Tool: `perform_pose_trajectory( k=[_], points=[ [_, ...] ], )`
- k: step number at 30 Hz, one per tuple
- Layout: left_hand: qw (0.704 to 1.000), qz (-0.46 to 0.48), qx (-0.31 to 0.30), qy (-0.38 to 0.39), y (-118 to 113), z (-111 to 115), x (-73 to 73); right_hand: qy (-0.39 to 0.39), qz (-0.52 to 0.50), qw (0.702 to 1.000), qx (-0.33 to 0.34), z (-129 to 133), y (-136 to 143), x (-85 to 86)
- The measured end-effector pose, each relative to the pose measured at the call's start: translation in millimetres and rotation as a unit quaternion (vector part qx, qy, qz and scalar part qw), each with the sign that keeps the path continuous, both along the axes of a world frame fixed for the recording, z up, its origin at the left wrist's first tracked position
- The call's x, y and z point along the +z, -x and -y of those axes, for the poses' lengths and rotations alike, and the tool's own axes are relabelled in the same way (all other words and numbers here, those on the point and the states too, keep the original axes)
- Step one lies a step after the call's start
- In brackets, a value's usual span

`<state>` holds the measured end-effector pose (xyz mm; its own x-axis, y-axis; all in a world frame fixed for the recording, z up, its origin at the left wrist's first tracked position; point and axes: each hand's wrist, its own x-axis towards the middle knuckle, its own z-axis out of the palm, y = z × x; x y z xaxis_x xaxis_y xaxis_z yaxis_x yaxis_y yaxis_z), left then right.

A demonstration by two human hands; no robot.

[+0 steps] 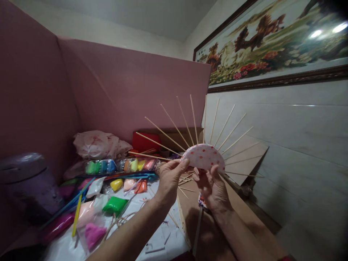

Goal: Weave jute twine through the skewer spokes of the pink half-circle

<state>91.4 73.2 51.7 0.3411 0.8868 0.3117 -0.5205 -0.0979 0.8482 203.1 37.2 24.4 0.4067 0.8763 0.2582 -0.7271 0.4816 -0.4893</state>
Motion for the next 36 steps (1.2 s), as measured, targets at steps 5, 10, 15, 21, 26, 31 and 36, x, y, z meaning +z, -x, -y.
perform_pose_trajectory(
  k=[5,10,15,21,26,31,36],
  points=[
    [0.999,-0.015,-0.005,-0.036,-0.8,14.5,4.4,0.029,0.009,0.998,0.051,4.6,0.3,-2.6],
    [0.998,-0.016,-0.021,-0.059,-2.1,21.8,2.0,0.061,0.005,0.998,0.008,9.2,-1.8,1.7],
    [0.996,-0.025,0.003,-0.088,-2.2,23.5,2.9,0.031,0.004,0.999,-0.015,12.0,-1.1,9.8],
    [0.989,-0.072,0.056,-0.113,0.2,25.6,6.7,0.034,-0.018,0.999,-0.009,11.8,-2.2,7.4],
    [0.991,-0.075,0.052,-0.094,0.5,29.6,10.0,0.044,-0.016,0.999,-0.011,12.7,0.7,10.0],
    [0.995,-0.070,0.023,-0.064,-1.2,27.2,9.9,0.051,-0.014,0.998,-0.027,13.0,5.9,14.3],
    [0.992,-0.105,0.018,-0.065,-1.1,22.4,6.5,0.045,-0.025,0.997,-0.053,9.0,5.0,9.0]
  ],
)
